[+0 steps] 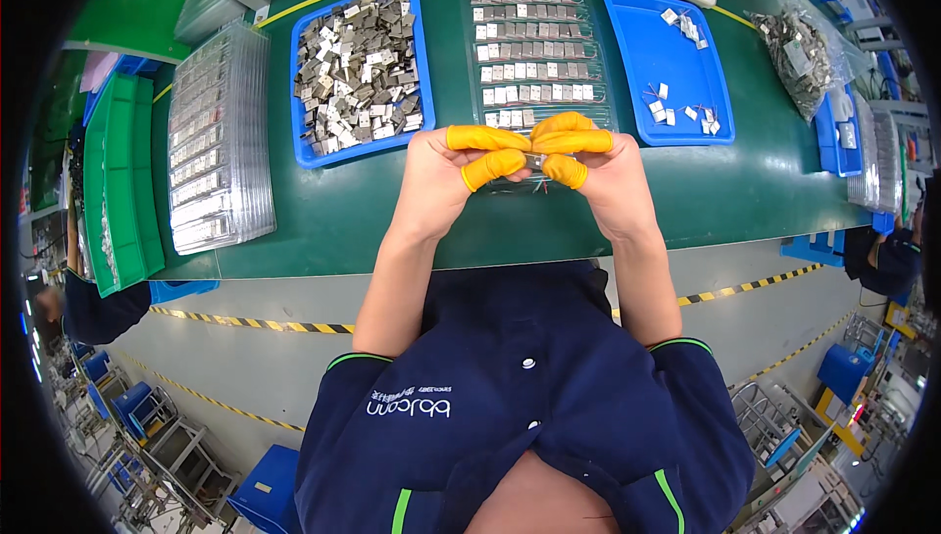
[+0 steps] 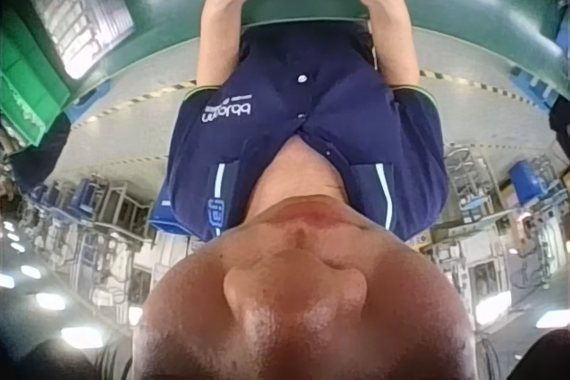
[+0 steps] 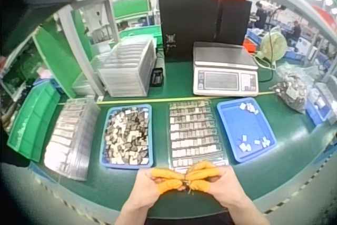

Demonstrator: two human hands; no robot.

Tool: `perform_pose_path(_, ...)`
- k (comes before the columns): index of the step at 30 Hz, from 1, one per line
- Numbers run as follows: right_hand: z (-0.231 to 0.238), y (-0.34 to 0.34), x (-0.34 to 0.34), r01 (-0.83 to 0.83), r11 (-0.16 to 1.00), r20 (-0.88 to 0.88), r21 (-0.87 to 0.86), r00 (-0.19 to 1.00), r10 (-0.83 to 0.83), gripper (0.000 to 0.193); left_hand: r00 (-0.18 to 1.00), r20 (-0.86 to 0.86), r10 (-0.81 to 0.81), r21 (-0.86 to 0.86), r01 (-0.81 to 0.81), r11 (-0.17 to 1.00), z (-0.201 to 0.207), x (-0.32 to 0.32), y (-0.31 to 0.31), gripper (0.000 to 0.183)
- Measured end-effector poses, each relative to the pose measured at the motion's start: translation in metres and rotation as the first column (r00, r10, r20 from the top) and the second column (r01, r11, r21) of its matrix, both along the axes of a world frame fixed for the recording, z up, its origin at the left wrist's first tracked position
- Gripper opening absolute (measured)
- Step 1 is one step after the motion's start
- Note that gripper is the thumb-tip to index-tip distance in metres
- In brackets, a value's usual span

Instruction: The person picks small metallic components from a blue bin and places them into a clear plastic tray with multiple compartments. They wear yellow finger cots and work at a green table in a factory setting. The person handles the components one by one, organizing them into the tray.

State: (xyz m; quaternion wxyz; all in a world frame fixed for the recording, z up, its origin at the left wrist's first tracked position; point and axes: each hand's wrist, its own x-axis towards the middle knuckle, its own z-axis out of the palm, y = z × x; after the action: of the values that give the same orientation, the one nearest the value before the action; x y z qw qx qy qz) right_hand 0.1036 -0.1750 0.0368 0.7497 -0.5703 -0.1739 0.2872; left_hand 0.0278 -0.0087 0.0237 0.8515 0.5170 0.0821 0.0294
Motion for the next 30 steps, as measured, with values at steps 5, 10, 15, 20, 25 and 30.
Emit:
perform_pose_path(5, 0.001, 0.003, -0.008, 0.113, 0.992, 0.121, -0.053, 0.987, -0.106, 0.016, 0.998, 0.057, 0.026, -0.015, -0.025, 1.0, -0.007, 0.0, -0.008, 0.019)
perform_pose_path(10, 0.003, 0.004, -0.008, 0.339, 0.935, 0.541, -0.098, 0.807, -0.236, 0.016, 0.992, 0.083, 0.09, 0.125, -0.1, 0.987, -0.001, 0.002, -0.012, 0.028)
perform_pose_path(15, -0.02, -0.007, 0.027, 0.583, 0.783, 0.818, -0.215, 0.546, -0.182, 0.017, 0.988, 0.057, 0.145, 0.436, -0.155, 0.886, -0.01, 0.003, 0.01, 0.033)
perform_pose_path(20, -0.051, -0.005, 0.034, 0.642, 0.731, 0.952, -0.231, 0.304, 0.034, 0.019, 0.952, 0.038, 0.303, 0.669, -0.249, 0.7, -0.014, -0.022, 0.03, 0.02)
perform_pose_path(25, -0.059, 0.0, 0.03, 0.599, 0.747, 0.933, -0.287, 0.351, 0.076, 0.019, 0.883, 0.081, 0.461, 0.621, -0.407, 0.67, -0.025, -0.03, 0.049, 0.019)
perform_pose_path(30, -0.039, -0.016, 0.044, 0.673, 0.722, 0.824, -0.163, 0.495, -0.275, 0.02, 0.862, 0.082, 0.501, 0.612, -0.44, 0.657, -0.02, -0.031, 0.071, 0.019)
